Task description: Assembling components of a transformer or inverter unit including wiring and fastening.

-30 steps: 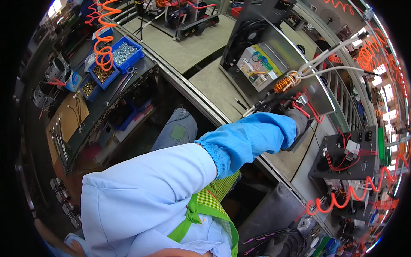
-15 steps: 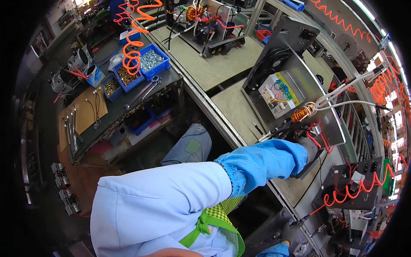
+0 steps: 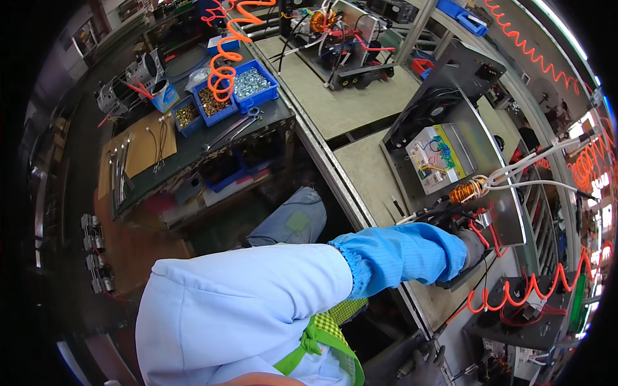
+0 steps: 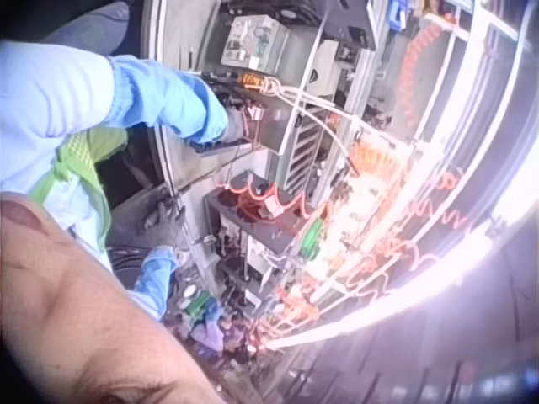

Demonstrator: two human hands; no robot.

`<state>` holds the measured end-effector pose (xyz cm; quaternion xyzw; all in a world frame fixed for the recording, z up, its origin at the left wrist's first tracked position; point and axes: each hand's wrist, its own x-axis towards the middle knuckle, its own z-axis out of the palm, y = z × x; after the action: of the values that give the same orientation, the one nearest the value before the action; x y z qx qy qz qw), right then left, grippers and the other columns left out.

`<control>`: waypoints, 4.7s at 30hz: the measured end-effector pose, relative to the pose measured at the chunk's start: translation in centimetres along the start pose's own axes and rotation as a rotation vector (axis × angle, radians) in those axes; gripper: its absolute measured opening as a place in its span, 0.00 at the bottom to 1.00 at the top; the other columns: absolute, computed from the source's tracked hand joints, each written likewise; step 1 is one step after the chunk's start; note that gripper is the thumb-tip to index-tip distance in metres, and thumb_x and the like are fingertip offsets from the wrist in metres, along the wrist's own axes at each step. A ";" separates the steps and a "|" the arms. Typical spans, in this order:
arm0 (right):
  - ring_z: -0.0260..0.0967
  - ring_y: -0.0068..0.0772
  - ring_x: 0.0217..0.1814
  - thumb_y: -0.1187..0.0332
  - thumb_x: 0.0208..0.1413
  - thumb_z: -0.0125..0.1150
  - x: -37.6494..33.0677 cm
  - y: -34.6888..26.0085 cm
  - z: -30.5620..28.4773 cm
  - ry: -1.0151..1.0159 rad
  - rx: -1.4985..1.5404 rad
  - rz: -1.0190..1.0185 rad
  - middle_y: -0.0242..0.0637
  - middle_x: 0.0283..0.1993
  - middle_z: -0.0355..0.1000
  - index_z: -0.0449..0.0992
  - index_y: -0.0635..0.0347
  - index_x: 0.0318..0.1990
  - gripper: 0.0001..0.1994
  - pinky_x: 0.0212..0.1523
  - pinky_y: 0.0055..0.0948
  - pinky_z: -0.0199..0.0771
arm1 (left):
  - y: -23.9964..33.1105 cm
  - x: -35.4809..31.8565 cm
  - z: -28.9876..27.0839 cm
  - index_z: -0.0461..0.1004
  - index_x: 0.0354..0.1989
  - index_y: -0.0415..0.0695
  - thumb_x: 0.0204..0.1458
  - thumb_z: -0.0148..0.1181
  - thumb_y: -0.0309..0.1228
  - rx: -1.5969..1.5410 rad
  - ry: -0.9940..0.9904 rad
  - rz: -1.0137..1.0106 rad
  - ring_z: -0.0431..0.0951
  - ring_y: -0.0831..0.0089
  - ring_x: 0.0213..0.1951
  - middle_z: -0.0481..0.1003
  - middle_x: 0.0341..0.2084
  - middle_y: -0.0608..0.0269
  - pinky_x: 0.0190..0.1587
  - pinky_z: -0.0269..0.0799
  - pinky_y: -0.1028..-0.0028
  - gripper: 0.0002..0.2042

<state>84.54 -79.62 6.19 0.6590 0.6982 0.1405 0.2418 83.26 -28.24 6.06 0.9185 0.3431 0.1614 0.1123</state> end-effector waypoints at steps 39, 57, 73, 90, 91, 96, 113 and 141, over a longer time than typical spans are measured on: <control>0.53 0.27 0.23 0.71 0.42 0.59 16.7 9.7 -9.1 0.296 1.805 0.221 0.39 0.36 0.65 0.63 0.61 0.47 0.21 0.21 0.21 0.51 | -23.2 -12.7 -5.2 0.77 0.34 0.49 0.49 0.56 0.38 -0.106 0.360 -0.853 0.77 0.63 0.35 0.77 0.32 0.59 0.36 0.71 0.58 0.09; 0.54 0.19 0.15 0.66 0.45 0.58 17.0 3.4 -3.0 0.250 2.296 0.611 0.34 0.26 0.62 0.63 0.66 0.48 0.23 0.09 0.15 0.48 | -23.1 -12.3 -14.0 0.76 0.32 0.49 0.48 0.56 0.39 0.009 0.504 -0.746 0.77 0.62 0.34 0.77 0.30 0.58 0.35 0.70 0.58 0.09; 0.58 0.35 0.61 0.73 0.37 0.56 9.1 5.5 -5.1 0.647 1.484 0.874 0.43 0.62 0.58 0.54 0.66 0.62 0.38 0.59 0.30 0.57 | 3.0 -2.0 -0.9 0.76 0.30 0.49 0.48 0.56 0.40 -0.233 -0.021 0.070 0.77 0.61 0.33 0.76 0.28 0.58 0.35 0.70 0.58 0.09; 0.68 0.56 0.32 0.68 0.34 0.61 4.2 6.6 -0.3 0.249 0.571 0.982 0.46 0.36 0.65 0.63 0.58 0.35 0.18 0.31 0.48 0.68 | 12.5 -4.8 2.1 0.76 0.29 0.42 0.56 0.39 0.51 -0.046 -0.159 0.493 0.75 0.52 0.32 0.75 0.26 0.49 0.37 0.70 0.59 0.25; 0.68 0.56 0.32 0.68 0.35 0.61 4.5 6.7 -0.2 0.263 0.584 0.967 0.46 0.36 0.65 0.64 0.58 0.35 0.18 0.31 0.47 0.68 | 12.5 -4.8 2.3 0.76 0.30 0.42 0.57 0.38 0.51 -0.062 -0.163 0.481 0.76 0.53 0.32 0.76 0.27 0.50 0.37 0.70 0.59 0.25; 0.68 0.55 0.31 0.69 0.35 0.61 5.9 7.2 -0.3 0.278 0.593 0.954 0.46 0.36 0.65 0.63 0.59 0.36 0.18 0.31 0.46 0.68 | 12.1 -4.5 1.8 0.77 0.31 0.43 0.57 0.37 0.52 -0.088 -0.180 0.460 0.76 0.52 0.35 0.76 0.29 0.50 0.39 0.70 0.60 0.26; 0.68 0.52 0.34 0.67 0.33 0.64 6.0 11.4 0.5 0.241 0.661 0.722 0.45 0.36 0.65 0.67 0.58 0.39 0.21 0.33 0.44 0.68 | 12.6 -5.1 2.0 0.75 0.25 0.41 0.56 0.41 0.48 -0.043 -0.110 0.472 0.76 0.52 0.31 0.75 0.27 0.49 0.35 0.71 0.58 0.24; 0.68 0.52 0.32 0.65 0.36 0.67 8.1 13.1 3.3 0.279 0.433 0.724 0.43 0.37 0.64 0.64 0.56 0.39 0.22 0.29 0.44 0.70 | 10.2 -6.8 5.2 0.71 0.47 0.43 0.49 0.55 0.33 -0.806 -0.119 0.331 0.77 0.59 0.32 0.74 0.32 0.50 0.38 0.72 0.65 0.16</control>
<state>97.34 -70.86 8.88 0.8712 0.4618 0.1542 -0.0629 86.39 -40.80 2.96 0.8516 0.0938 0.2450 0.4539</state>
